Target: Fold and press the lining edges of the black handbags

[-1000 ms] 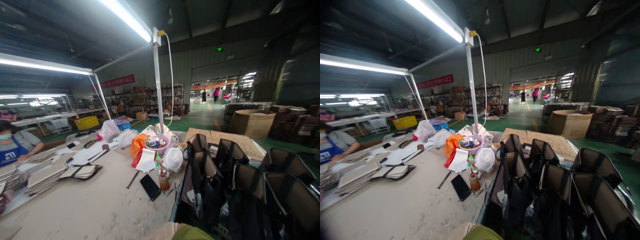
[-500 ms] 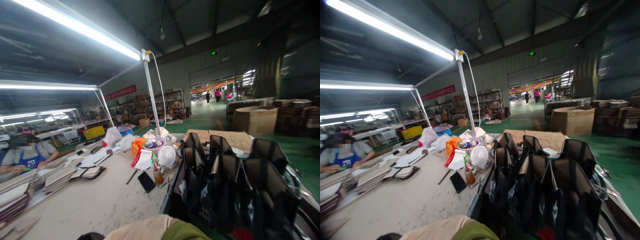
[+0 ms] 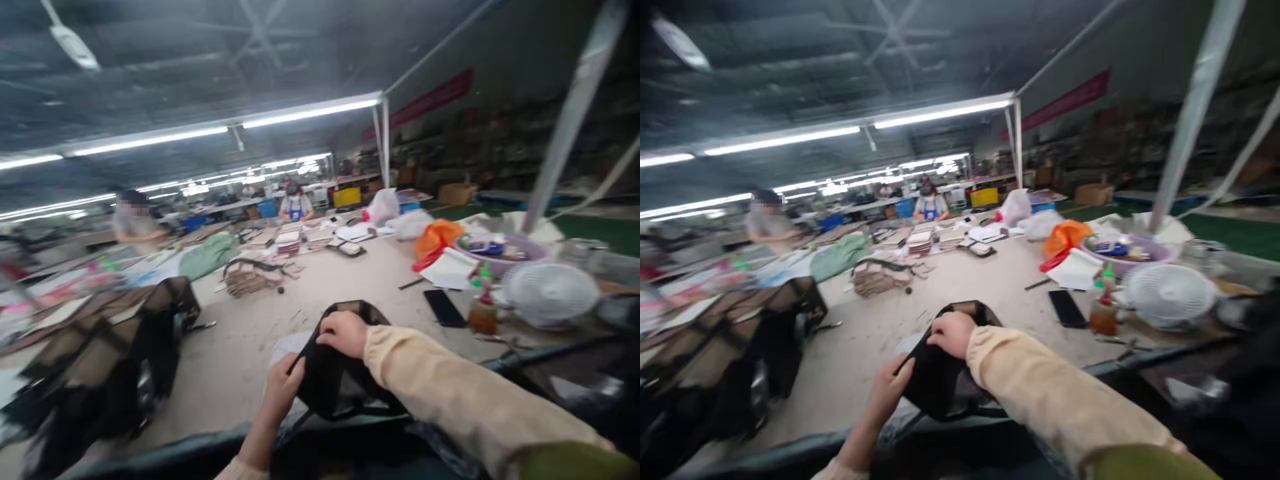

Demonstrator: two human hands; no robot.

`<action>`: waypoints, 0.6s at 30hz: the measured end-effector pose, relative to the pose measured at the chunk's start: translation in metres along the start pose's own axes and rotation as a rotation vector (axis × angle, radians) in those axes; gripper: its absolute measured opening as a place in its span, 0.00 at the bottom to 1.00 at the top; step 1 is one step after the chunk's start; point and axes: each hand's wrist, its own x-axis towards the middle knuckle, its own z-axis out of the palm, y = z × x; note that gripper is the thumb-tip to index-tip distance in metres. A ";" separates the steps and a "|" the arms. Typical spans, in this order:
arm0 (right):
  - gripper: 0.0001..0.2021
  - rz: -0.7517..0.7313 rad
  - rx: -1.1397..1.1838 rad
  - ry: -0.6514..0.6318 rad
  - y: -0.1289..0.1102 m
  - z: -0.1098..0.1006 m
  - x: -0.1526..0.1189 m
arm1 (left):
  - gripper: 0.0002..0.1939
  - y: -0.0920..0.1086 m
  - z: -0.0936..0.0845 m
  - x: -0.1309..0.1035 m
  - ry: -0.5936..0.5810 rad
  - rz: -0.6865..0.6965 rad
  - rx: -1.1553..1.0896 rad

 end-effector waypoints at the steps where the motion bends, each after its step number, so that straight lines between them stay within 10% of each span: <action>1: 0.11 -0.012 0.016 -0.014 0.004 0.010 0.008 | 0.13 -0.008 -0.014 -0.010 -0.010 -0.033 0.026; 18: 0.11 0.037 -0.018 0.016 0.019 0.031 0.012 | 0.14 -0.015 -0.019 -0.016 -0.049 -0.145 -0.031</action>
